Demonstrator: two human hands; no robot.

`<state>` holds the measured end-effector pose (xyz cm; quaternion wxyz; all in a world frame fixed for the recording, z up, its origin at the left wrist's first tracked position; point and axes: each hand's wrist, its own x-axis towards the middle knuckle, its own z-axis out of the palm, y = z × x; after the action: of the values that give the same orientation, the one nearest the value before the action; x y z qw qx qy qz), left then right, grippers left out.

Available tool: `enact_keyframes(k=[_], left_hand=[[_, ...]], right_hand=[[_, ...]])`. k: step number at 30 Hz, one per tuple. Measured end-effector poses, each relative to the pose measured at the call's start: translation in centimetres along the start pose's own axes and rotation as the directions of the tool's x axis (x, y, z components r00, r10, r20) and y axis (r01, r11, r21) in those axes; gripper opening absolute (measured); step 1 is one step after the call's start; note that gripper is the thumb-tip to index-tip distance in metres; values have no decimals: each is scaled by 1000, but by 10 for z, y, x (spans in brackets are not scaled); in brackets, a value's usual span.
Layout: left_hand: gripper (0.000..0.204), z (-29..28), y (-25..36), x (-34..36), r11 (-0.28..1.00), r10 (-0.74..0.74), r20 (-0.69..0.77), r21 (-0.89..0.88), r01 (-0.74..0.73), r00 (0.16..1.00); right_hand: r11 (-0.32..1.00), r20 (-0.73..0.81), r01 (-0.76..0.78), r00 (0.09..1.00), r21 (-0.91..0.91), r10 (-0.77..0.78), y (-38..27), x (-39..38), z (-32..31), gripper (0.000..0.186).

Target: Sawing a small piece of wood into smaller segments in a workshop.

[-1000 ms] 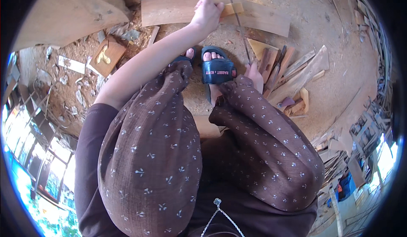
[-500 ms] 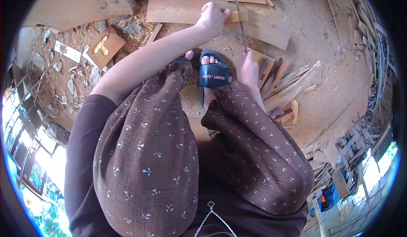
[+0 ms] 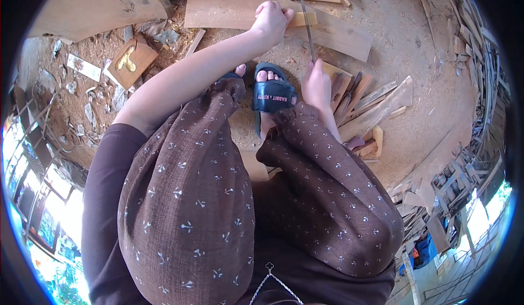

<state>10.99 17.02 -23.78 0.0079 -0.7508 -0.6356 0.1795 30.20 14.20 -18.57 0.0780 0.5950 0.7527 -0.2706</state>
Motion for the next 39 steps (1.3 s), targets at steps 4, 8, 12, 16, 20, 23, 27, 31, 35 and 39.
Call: enact_keyframes(k=[4,8,12,16,20,23,27,31,35,39], left_hand=[[41,-3,-2,-1,999,21,-12,-30,-21,1000],[37,-5,-4,1,996,58,58,-66,-54,997],[43,-5,-5,-1,993,1,-38,-118,-5,999],[44,-4,-7,0,993,19,-15,-117,-21,1000],[45,-1,-8,2,987,25,-26,-159,-29,999],[45,-1,-8,2,986,26,-11,-163,-27,1000],[45,-1,-8,2,991,30,-12,-131,-31,999],[46,-1,-9,3,991,53,-3,-124,-53,999],[46,0,-12,4,982,88,-31,-166,-92,996],[46,-1,-14,4,978,79,-32,-192,-84,996]], right_hand=[[992,-71,117,991,53,-113,8,8,7,20],[996,-31,-80,996,46,81,35,-33,29,21],[956,45,-206,979,208,201,51,-63,27,22],[995,-41,-54,997,82,58,32,-34,13,22],[991,-76,89,994,95,-82,12,15,13,21],[986,-113,136,986,97,-125,18,14,18,20],[993,-70,-15,997,117,23,35,-28,25,18],[991,-44,-54,997,119,59,47,-53,24,19],[991,-101,50,994,120,-38,35,-24,15,18],[959,-161,252,960,126,-231,15,15,1,17]])
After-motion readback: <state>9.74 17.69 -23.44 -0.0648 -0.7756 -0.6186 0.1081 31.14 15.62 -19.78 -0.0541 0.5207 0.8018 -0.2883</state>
